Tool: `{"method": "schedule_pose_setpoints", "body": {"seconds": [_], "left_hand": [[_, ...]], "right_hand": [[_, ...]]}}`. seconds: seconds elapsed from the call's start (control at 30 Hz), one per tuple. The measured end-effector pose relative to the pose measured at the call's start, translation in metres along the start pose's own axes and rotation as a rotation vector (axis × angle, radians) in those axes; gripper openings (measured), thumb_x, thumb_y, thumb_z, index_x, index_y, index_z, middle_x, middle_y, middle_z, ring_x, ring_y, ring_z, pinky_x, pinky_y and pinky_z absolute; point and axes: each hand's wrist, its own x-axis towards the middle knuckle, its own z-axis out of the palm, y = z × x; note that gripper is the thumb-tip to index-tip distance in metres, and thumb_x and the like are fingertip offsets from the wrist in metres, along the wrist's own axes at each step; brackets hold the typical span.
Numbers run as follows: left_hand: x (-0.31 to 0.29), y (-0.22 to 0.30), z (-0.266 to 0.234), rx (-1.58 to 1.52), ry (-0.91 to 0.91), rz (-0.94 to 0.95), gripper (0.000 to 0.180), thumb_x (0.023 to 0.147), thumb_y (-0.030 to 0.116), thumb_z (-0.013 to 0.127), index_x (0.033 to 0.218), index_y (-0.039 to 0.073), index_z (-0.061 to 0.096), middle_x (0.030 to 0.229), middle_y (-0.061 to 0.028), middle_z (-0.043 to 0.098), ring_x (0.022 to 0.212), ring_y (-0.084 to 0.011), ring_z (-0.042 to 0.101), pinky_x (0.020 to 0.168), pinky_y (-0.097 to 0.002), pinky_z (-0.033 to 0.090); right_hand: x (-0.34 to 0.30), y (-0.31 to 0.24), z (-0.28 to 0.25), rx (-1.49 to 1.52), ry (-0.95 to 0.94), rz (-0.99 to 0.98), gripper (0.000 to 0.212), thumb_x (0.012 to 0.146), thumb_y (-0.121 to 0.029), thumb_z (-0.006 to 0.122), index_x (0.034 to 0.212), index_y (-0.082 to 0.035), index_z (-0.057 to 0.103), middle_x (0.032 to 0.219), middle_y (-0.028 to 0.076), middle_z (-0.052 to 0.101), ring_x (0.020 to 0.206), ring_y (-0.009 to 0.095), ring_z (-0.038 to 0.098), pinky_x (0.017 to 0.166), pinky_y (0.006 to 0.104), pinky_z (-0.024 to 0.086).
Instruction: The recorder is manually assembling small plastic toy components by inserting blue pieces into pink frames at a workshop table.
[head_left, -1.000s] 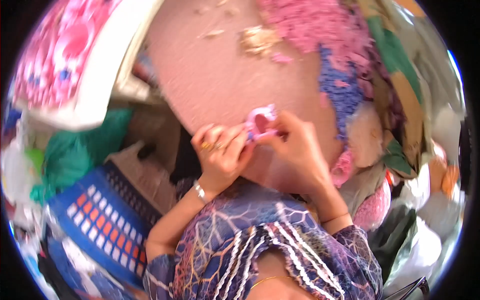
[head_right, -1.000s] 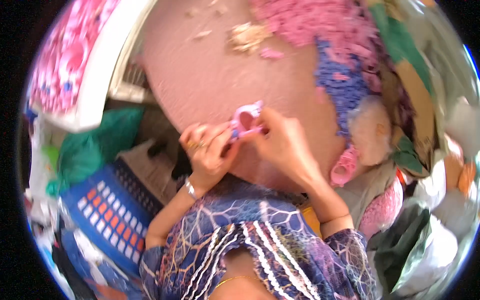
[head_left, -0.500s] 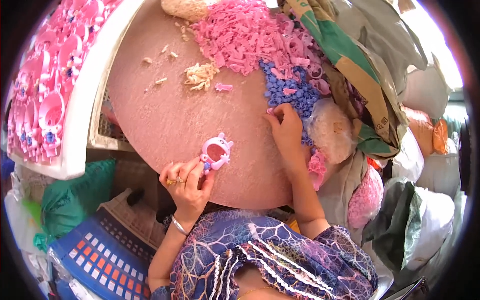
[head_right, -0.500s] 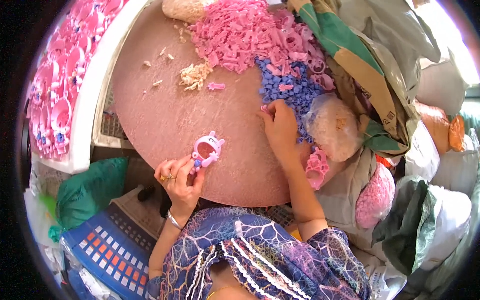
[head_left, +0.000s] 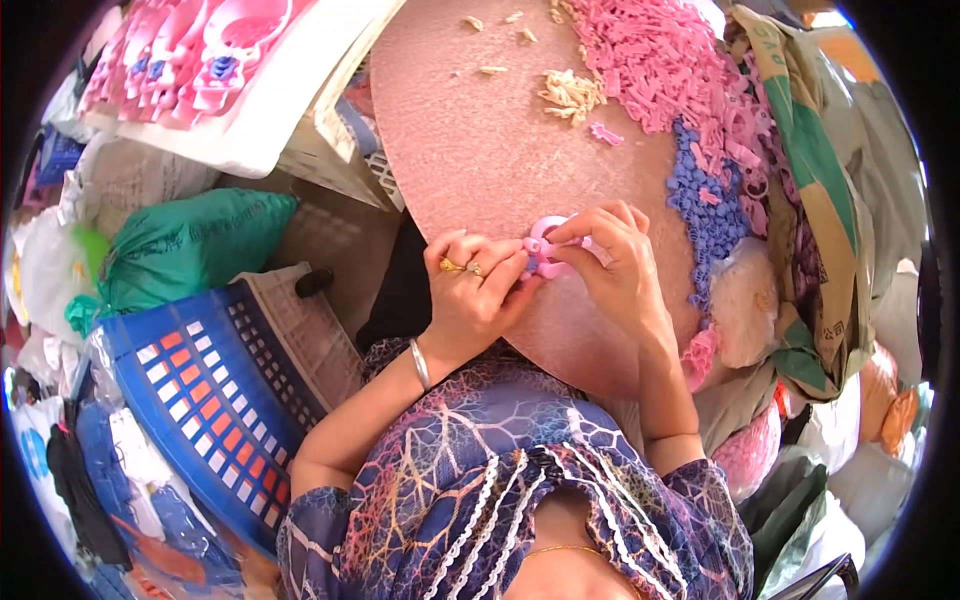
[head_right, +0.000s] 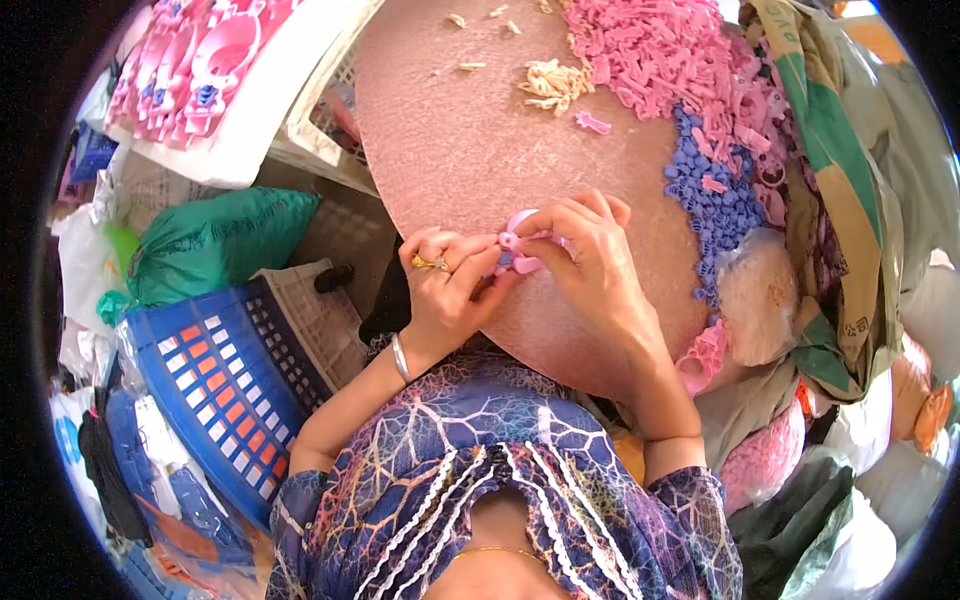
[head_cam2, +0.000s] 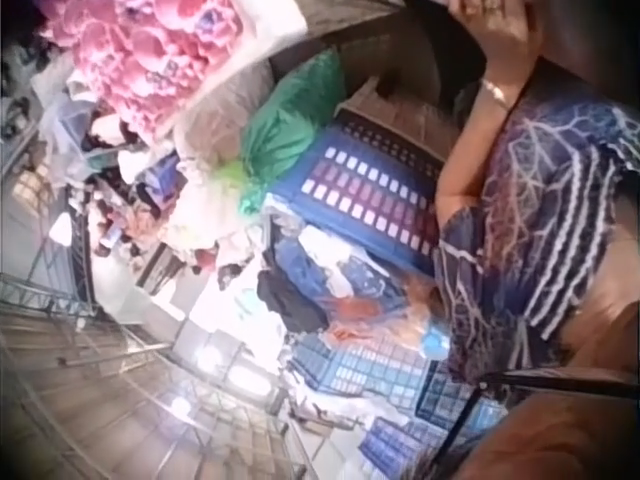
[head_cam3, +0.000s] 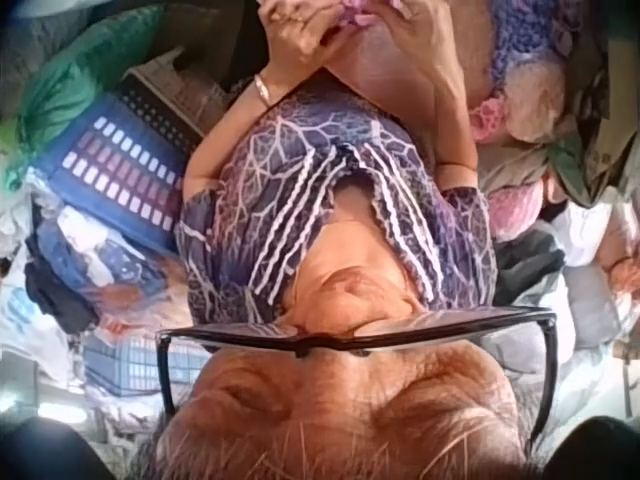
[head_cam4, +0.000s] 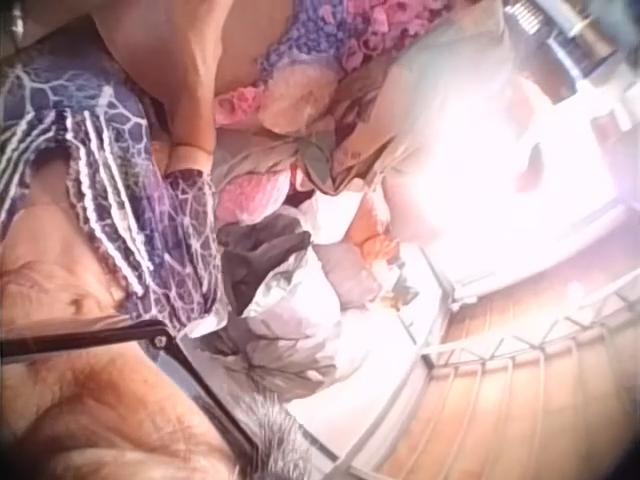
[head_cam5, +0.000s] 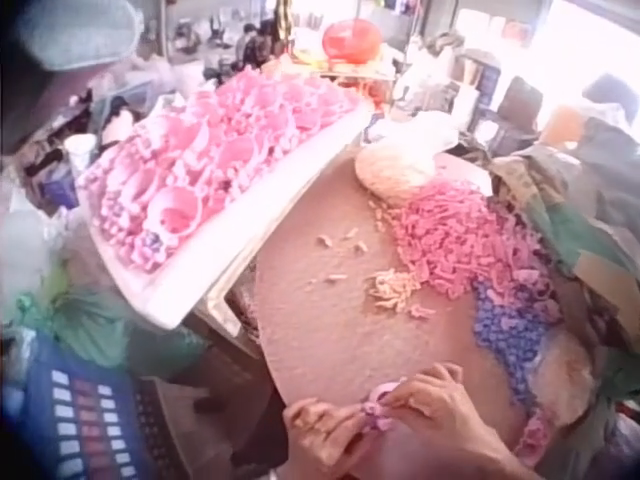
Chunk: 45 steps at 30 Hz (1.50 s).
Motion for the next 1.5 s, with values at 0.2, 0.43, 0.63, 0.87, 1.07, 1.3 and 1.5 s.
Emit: {"method": "schedule_pose_setpoints", "body": {"seconds": [0.2, 0.43, 0.63, 0.87, 1.07, 1.3, 1.5], "left_hand": [[-0.003, -0.001, -0.002, -0.016, -0.004, -0.017, 0.036, 0.066, 0.016, 0.086, 0.098, 0.013, 0.069, 0.106, 0.0044, 0.068, 0.095, -0.0181, 0.059, 0.096, -0.0409, 0.037], [-0.003, 0.0, 0.0, -0.033, -0.011, -0.042, 0.026, 0.073, 0.021, 0.081, 0.096, 0.012, 0.072, 0.105, 0.0018, 0.069, 0.094, -0.0175, 0.059, 0.099, -0.0424, 0.035], [-0.001, 0.0, -0.001, -0.022, -0.018, -0.035, 0.036, 0.065, 0.02, 0.086, 0.097, 0.011, 0.073, 0.103, 0.0035, 0.069, 0.094, -0.0176, 0.058, 0.096, -0.04, 0.037], [-0.002, 0.0, 0.001, -0.039, -0.012, -0.066, 0.026, 0.072, 0.02, 0.081, 0.096, 0.012, 0.073, 0.105, 0.0011, 0.07, 0.093, -0.0186, 0.06, 0.097, -0.0425, 0.036], [0.003, 0.001, -0.002, -0.027, -0.008, -0.055, 0.035, 0.069, 0.021, 0.085, 0.099, 0.011, 0.071, 0.102, 0.0024, 0.068, 0.095, -0.0188, 0.058, 0.096, -0.041, 0.037], [-0.003, 0.002, -0.002, -0.015, -0.043, -0.034, 0.048, 0.067, 0.022, 0.087, 0.109, 0.012, 0.065, 0.104, 0.0018, 0.068, 0.097, -0.0197, 0.058, 0.098, -0.0414, 0.034], [-0.003, 0.003, -0.007, -0.012, -0.111, -0.029, 0.056, 0.064, 0.019, 0.089, 0.113, 0.013, 0.062, 0.101, 0.0008, 0.069, 0.098, -0.0213, 0.06, 0.098, -0.0411, 0.034]], "right_hand": [[0.001, -0.003, 0.005, -0.02, -0.052, 0.031, 0.011, 0.081, -0.02, 0.076, 0.086, -0.011, 0.073, 0.088, 0.0, 0.072, 0.094, 0.019, 0.061, 0.098, 0.0391, 0.033], [0.016, -0.013, -0.006, -0.013, -0.145, 0.156, 0.011, 0.079, -0.02, 0.078, 0.084, -0.011, 0.076, 0.083, 0.003, 0.072, 0.09, 0.02, 0.062, 0.099, 0.0383, 0.034], [0.045, -0.009, -0.011, 0.438, -0.429, 0.798, 0.016, 0.077, -0.02, 0.08, 0.085, -0.007, 0.077, 0.074, 0.005, 0.069, 0.088, 0.02, 0.061, 0.101, 0.0389, 0.033], [0.039, -0.011, 0.0, -0.132, -0.28, 0.188, 0.01, 0.077, -0.013, 0.076, 0.084, -0.008, 0.073, 0.109, 0.008, 0.069, 0.103, 0.027, 0.058, 0.102, 0.0439, 0.036], [0.025, -0.002, 0.013, -0.009, -0.183, 0.083, 0.006, 0.081, -0.006, 0.068, 0.084, -0.006, 0.063, 0.132, 0.01, 0.061, 0.114, 0.032, 0.054, 0.102, 0.0448, 0.036], [0.002, 0.034, 0.006, 0.551, 0.001, 0.132, 0.039, 0.094, -0.008, 0.064, 0.132, -0.004, 0.061, 0.145, 0.014, 0.05, 0.131, 0.024, 0.049, 0.108, 0.0363, 0.04], [-0.025, 0.067, 0.021, 0.777, 0.387, 0.325, 0.025, 0.098, -0.006, 0.061, 0.122, 0.0, 0.065, 0.132, 0.007, 0.06, 0.121, 0.014, 0.055, 0.103, 0.0277, 0.042]]}}
